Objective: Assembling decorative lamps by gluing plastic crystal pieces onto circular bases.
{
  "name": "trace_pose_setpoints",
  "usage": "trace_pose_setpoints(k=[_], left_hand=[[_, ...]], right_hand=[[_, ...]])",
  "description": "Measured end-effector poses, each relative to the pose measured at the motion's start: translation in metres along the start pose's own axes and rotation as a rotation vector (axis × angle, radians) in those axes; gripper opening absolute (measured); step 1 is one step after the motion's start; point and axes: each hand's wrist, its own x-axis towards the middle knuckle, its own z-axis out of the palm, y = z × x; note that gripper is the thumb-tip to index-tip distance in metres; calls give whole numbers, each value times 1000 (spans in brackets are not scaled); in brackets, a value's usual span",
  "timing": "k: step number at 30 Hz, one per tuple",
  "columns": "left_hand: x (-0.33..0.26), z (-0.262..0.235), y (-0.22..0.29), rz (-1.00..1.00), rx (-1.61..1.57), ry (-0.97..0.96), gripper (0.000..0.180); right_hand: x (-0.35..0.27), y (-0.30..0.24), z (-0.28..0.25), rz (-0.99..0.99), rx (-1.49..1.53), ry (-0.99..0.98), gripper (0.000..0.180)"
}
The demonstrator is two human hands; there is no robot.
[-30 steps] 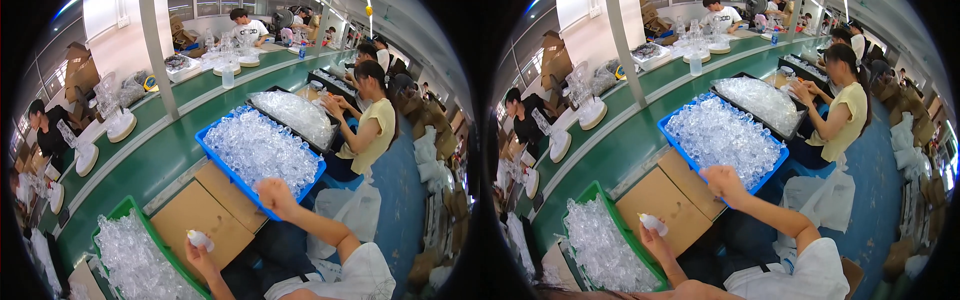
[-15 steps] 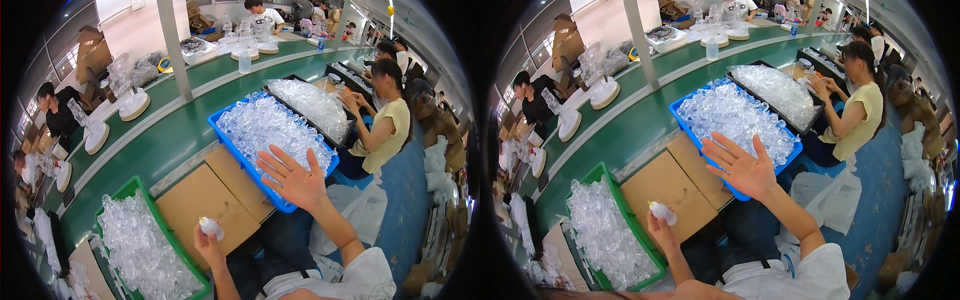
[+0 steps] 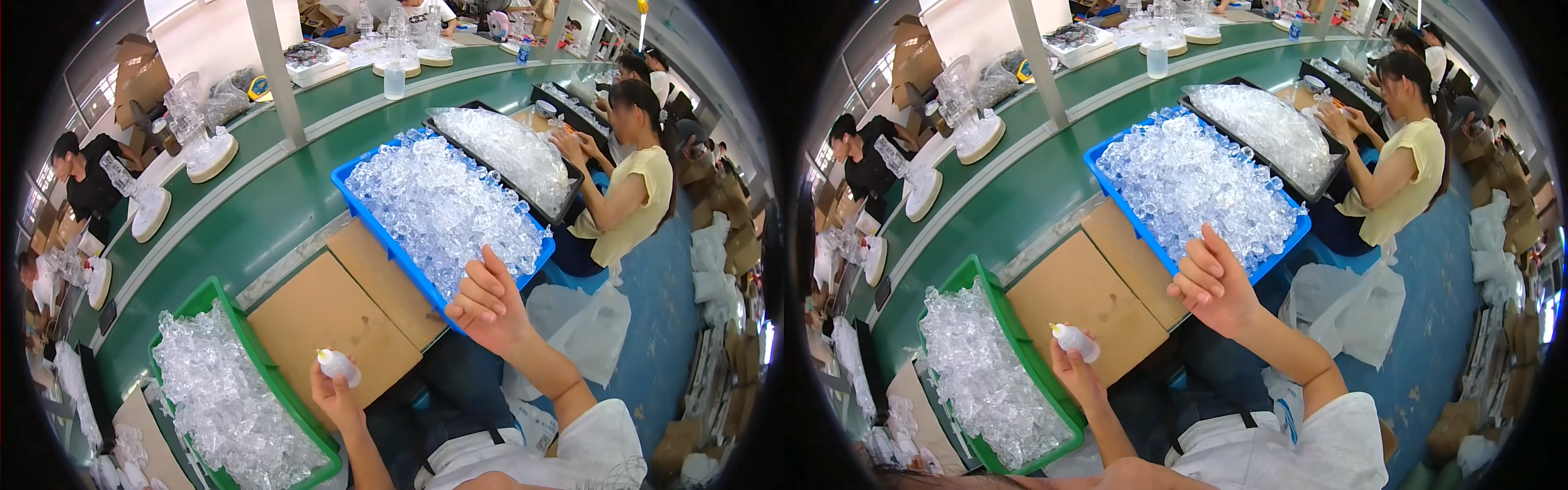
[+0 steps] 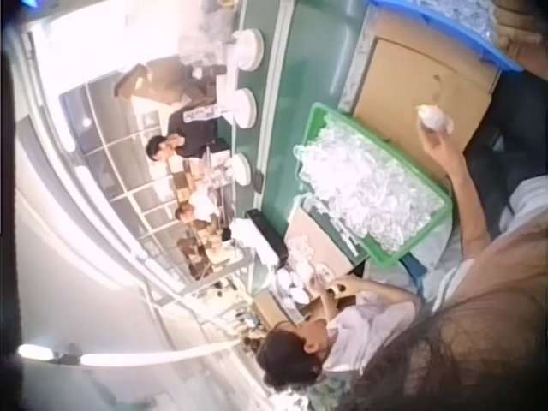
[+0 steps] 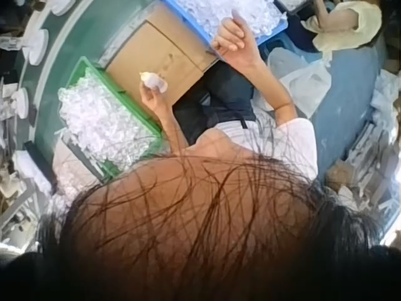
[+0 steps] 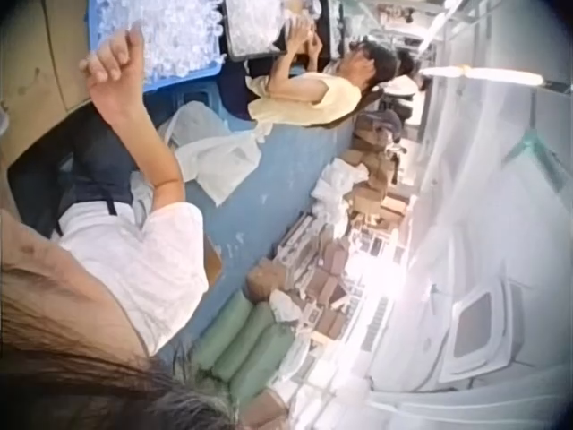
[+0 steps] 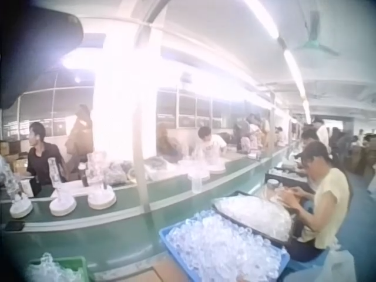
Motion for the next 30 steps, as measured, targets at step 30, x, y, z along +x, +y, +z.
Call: trace_pose_setpoints(k=[30], left_hand=[[98, 83, -123, 11, 378, -49, 38]], right_hand=[[-15, -9, -9, -74, -426, 94, 56]])
